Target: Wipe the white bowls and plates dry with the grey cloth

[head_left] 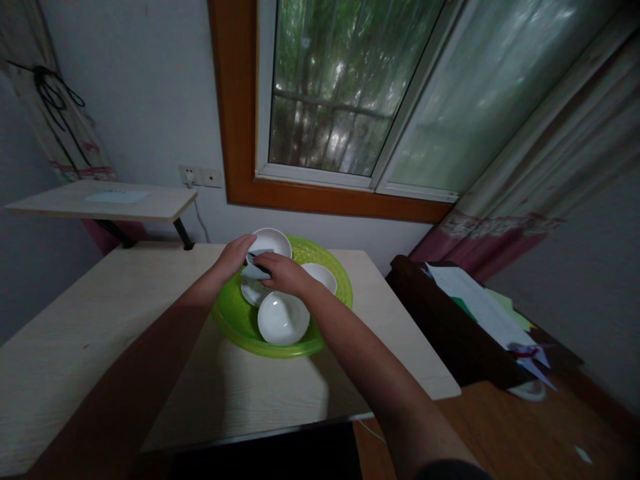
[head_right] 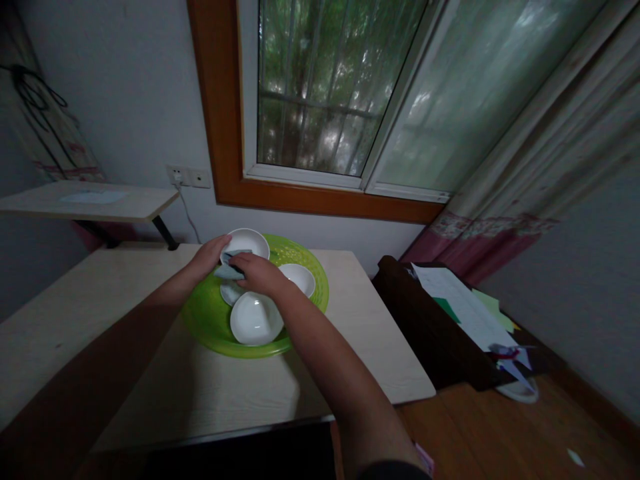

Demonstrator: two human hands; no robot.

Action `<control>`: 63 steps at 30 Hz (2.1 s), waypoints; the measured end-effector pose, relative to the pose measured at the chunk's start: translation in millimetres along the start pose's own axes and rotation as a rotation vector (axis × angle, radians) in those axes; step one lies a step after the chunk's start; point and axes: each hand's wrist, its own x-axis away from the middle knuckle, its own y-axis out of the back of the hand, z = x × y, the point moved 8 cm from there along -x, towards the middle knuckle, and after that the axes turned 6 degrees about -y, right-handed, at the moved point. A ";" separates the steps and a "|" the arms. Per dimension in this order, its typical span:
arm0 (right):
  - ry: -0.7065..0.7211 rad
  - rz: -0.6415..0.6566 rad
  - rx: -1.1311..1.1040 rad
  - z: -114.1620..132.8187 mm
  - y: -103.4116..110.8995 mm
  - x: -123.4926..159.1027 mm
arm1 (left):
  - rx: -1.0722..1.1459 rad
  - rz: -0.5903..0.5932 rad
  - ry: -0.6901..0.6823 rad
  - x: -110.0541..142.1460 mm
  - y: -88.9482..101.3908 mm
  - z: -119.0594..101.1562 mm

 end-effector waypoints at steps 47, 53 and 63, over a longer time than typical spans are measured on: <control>0.023 -0.108 -0.024 -1.0 23.7 6.4 | -0.117 -0.010 -0.053 8.7 3.5 -21.5; 0.053 -0.008 -0.013 5.4 11.8 5.2 | -0.083 -0.028 -0.054 5.8 4.6 -13.2; -0.004 -0.062 0.190 4.4 5.7 6.6 | -0.041 -0.061 -0.017 3.6 8.9 -12.1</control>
